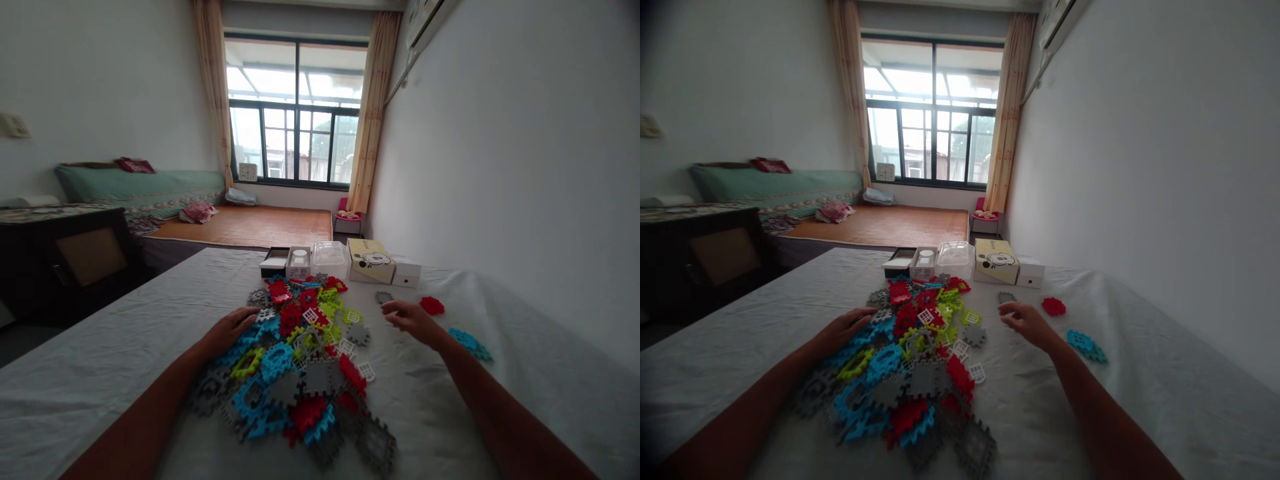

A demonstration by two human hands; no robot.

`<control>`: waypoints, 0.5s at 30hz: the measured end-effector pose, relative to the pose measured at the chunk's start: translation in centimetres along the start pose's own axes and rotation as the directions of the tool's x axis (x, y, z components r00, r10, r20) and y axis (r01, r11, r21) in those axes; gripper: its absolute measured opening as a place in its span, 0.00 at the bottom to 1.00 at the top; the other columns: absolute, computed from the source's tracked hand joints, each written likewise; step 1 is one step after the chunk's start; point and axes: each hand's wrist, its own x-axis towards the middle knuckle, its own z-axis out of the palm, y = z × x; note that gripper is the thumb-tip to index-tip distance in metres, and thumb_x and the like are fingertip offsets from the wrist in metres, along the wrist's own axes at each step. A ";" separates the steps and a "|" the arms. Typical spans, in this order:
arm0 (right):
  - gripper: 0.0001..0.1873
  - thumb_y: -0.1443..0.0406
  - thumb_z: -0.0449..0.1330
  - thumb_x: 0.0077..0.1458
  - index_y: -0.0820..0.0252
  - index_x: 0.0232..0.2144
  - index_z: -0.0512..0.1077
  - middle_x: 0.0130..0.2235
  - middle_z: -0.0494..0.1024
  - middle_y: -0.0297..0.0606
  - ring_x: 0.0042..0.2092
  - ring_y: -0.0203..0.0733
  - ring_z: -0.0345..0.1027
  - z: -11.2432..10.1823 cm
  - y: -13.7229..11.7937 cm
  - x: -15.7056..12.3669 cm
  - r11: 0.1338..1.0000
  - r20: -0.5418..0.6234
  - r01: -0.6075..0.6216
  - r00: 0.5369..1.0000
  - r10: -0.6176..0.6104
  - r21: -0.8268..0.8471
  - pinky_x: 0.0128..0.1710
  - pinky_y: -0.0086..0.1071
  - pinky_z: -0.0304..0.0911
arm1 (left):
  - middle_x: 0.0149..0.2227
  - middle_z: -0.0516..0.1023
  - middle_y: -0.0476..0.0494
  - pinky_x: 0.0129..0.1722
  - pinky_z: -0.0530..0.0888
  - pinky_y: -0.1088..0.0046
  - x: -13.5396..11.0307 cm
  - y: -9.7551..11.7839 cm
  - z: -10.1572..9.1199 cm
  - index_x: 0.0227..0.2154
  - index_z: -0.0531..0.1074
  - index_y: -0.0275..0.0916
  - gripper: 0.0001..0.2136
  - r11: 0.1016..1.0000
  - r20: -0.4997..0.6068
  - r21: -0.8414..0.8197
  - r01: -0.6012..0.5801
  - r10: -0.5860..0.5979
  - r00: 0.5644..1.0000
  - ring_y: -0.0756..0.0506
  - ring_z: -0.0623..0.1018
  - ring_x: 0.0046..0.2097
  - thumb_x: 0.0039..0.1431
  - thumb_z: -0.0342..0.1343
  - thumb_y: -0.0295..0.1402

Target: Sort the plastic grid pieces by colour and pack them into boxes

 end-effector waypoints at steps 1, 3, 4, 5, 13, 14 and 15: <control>0.19 0.58 0.58 0.50 0.58 0.44 0.72 0.39 0.77 0.38 0.33 0.38 0.70 1.1 -1.9 -0.4 0.996 0.170 0.053 0.983 -0.063 0.068 0.32 0.30 0.66 | 0.50 0.74 0.43 0.53 0.67 0.66 0.0 0.1 0.0 0.50 0.70 0.39 0.26 1.000 -0.001 0.000 -0.002 0.002 1.000 0.41 0.72 0.52 0.59 0.42 0.51; 0.25 0.58 0.63 0.47 0.54 0.49 0.69 0.36 0.77 0.35 0.32 0.36 0.69 3.0 -5.2 -1.2 0.983 0.401 0.093 0.903 -0.152 0.161 0.31 0.28 0.65 | 0.51 0.74 0.43 0.53 0.67 0.66 -0.1 0.2 -0.1 0.50 0.70 0.39 0.26 1.000 -0.003 -0.003 -0.002 0.002 1.000 0.40 0.72 0.52 0.59 0.42 0.51; 0.29 0.59 0.65 0.44 0.51 0.51 0.68 0.35 0.77 0.33 0.31 0.36 0.69 3.8 -6.5 -1.7 0.977 0.465 0.102 0.867 -0.180 0.187 0.31 0.28 0.65 | 0.51 0.74 0.43 0.54 0.67 0.66 -0.1 0.4 -0.1 0.50 0.70 0.39 0.26 1.000 -0.002 -0.005 0.000 0.000 1.000 0.40 0.72 0.52 0.59 0.42 0.51; 0.31 0.59 0.66 0.43 0.48 0.52 0.67 0.36 0.77 0.32 0.32 0.37 0.70 4.4 -7.6 -2.1 0.971 0.502 0.110 0.841 -0.204 0.211 0.31 0.28 0.65 | 0.51 0.74 0.42 0.54 0.66 0.66 -0.1 0.5 -0.2 0.50 0.70 0.39 0.26 1.000 0.000 -0.008 0.003 -0.003 1.000 0.40 0.71 0.52 0.59 0.42 0.51; 0.22 0.59 0.70 0.36 0.51 0.38 0.74 0.33 0.75 0.30 0.33 0.37 0.67 6.0 -7.9 -2.4 0.954 0.398 0.063 0.899 -0.182 0.295 0.30 0.27 0.62 | 0.51 0.74 0.42 0.54 0.66 0.64 -0.2 0.8 -0.3 0.50 0.70 0.39 0.27 0.999 0.003 -0.043 0.014 -0.014 1.000 0.39 0.71 0.53 0.58 0.42 0.52; 0.19 0.58 0.70 0.37 0.53 0.35 0.75 0.31 0.75 0.30 0.32 0.36 0.66 6.1 -7.6 -2.2 0.948 0.393 0.035 0.905 -0.164 0.316 0.30 0.27 0.62 | 0.51 0.74 0.42 0.54 0.66 0.64 -0.2 0.7 -0.3 0.50 0.70 0.39 0.27 0.999 0.004 -0.045 0.012 -0.011 1.000 0.39 0.71 0.52 0.58 0.42 0.52; 0.16 0.57 0.68 0.39 0.55 0.33 0.75 0.29 0.74 0.30 0.31 0.35 0.65 6.2 -7.2 -2.1 0.941 0.396 0.009 0.906 -0.151 0.338 0.29 0.27 0.62 | 0.50 0.74 0.42 0.54 0.66 0.64 -0.1 0.5 -0.3 0.50 0.70 0.39 0.26 0.999 0.005 -0.046 0.009 -0.009 1.000 0.39 0.71 0.52 0.58 0.43 0.52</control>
